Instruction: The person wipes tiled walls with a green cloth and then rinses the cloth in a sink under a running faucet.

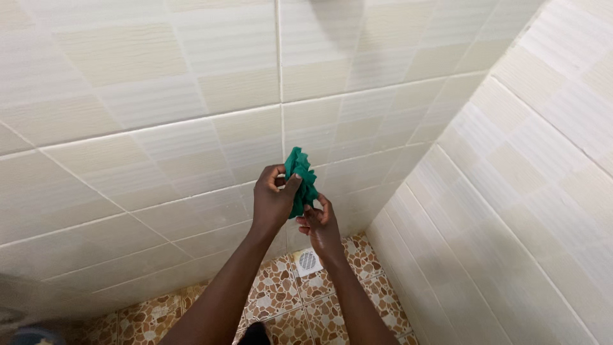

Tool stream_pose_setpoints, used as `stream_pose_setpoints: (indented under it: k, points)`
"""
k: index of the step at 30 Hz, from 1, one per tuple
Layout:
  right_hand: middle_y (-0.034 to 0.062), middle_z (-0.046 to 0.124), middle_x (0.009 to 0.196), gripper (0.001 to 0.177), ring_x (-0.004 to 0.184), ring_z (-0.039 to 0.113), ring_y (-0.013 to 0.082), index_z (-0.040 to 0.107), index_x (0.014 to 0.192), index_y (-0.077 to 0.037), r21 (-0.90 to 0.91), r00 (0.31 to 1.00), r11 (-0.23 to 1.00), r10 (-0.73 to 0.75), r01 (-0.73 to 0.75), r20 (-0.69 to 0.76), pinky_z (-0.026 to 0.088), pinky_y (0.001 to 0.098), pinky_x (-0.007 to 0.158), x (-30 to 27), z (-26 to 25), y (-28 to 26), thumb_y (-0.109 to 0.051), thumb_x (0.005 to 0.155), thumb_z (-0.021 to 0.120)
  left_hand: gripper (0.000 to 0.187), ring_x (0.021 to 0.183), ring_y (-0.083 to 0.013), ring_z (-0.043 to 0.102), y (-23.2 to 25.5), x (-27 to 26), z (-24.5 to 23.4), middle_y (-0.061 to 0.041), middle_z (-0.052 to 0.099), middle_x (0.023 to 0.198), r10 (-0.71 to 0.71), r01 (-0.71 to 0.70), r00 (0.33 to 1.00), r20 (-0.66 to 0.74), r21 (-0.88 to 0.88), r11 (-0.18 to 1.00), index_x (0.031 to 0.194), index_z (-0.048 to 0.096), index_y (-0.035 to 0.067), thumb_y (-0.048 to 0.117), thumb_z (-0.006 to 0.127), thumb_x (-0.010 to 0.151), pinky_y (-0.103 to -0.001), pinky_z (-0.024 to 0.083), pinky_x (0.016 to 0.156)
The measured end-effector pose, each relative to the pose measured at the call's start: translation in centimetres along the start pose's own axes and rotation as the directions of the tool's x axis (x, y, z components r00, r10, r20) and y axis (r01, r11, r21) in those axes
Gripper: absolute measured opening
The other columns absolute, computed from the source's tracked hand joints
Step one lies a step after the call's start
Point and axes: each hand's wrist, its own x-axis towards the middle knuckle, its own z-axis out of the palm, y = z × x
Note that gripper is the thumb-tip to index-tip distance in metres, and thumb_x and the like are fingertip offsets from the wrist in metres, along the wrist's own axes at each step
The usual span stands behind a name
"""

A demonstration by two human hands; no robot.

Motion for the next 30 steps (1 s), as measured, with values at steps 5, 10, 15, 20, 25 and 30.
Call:
stream_pose_setpoints:
  k: [5,10,15,20,25,30]
  points:
    - [0.0101,0.067,0.103,0.07,0.086,0.064,0.0155,0.028,0.153,-0.009,-0.081,0.976,0.982,-0.179,0.17,-0.127,0.053,0.0319,0.069,2.7,1.7,-2.5,-0.031,0.096,0.062,0.021,0.095,-0.0179,0.073,2.0,4.0,1.6,-0.013,0.066,0.107,0.292,-0.282,0.951,-0.097,0.104,0.954,0.104,0.068,-0.003,0.013,0.076,0.093,-0.033,0.06,0.076]
    - [0.0211,0.05,0.123,0.058,0.102,0.059,0.0211,0.037,0.148,-0.004,-0.539,0.81,0.693,-0.586,0.478,-0.035,0.057,0.0317,0.078,4.9,1.7,-6.2,-0.027,0.104,0.066,0.027,0.09,-0.0166,0.071,4.9,8.8,3.5,-0.009,0.067,0.102,0.338,-0.337,0.937,-0.085,0.021,0.941,0.112,0.064,0.0,0.009,0.077,0.09,-0.03,0.06,0.075]
    - [0.0204,0.045,0.139,0.061,0.103,0.06,0.0261,0.038,0.151,-0.006,-0.737,0.622,0.373,-0.779,0.564,0.081,0.055,0.0361,0.079,7.4,1.6,-9.4,-0.023,0.102,0.069,0.021,0.089,-0.016,0.069,6.4,12.3,5.3,-0.008,0.063,0.103,0.518,-0.508,0.837,-0.179,0.102,0.856,0.104,0.061,0.001,0.005,0.079,0.095,-0.029,0.061,0.074]
    - [0.0247,0.037,0.147,0.067,0.121,0.057,0.0339,0.031,0.156,-0.006,-0.652,0.527,0.293,-0.828,0.699,0.192,0.058,0.0356,0.083,11.4,2.7,-10.5,-0.015,0.102,0.07,0.018,0.099,-0.0209,0.066,6.1,13.4,6.0,-0.013,0.056,0.112,0.685,-0.659,0.686,-0.245,0.188,0.728,0.1,0.059,0.0,-0.005,0.075,0.092,-0.029,0.064,0.073]
    - [0.0246,0.038,0.138,0.073,0.121,0.052,0.0417,0.037,0.158,-0.011,-0.626,0.477,0.202,-0.823,0.753,0.309,0.048,0.0501,0.1,14.1,3.0,-12.6,-0.002,0.093,0.069,0.026,0.09,-0.0211,0.06,5.8,15.2,5.0,-0.011,0.057,0.105,0.802,-0.585,0.543,-0.249,0.573,0.574,0.1,0.061,0.002,-0.011,0.076,0.083,-0.036,0.053,0.071]
    - [0.0233,0.044,0.131,0.067,0.116,0.051,0.043,0.044,0.151,-0.013,-0.599,0.389,0.077,-0.824,0.797,0.412,0.046,0.0534,0.094,15.4,-0.3,-16.2,-0.008,0.092,0.075,0.025,0.074,-0.0159,0.053,6.3,14.1,8.6,-0.009,0.055,0.101,0.595,-0.466,0.619,-0.514,0.369,0.804,0.098,0.051,0.001,-0.008,0.073,0.091,-0.033,0.047,0.065]
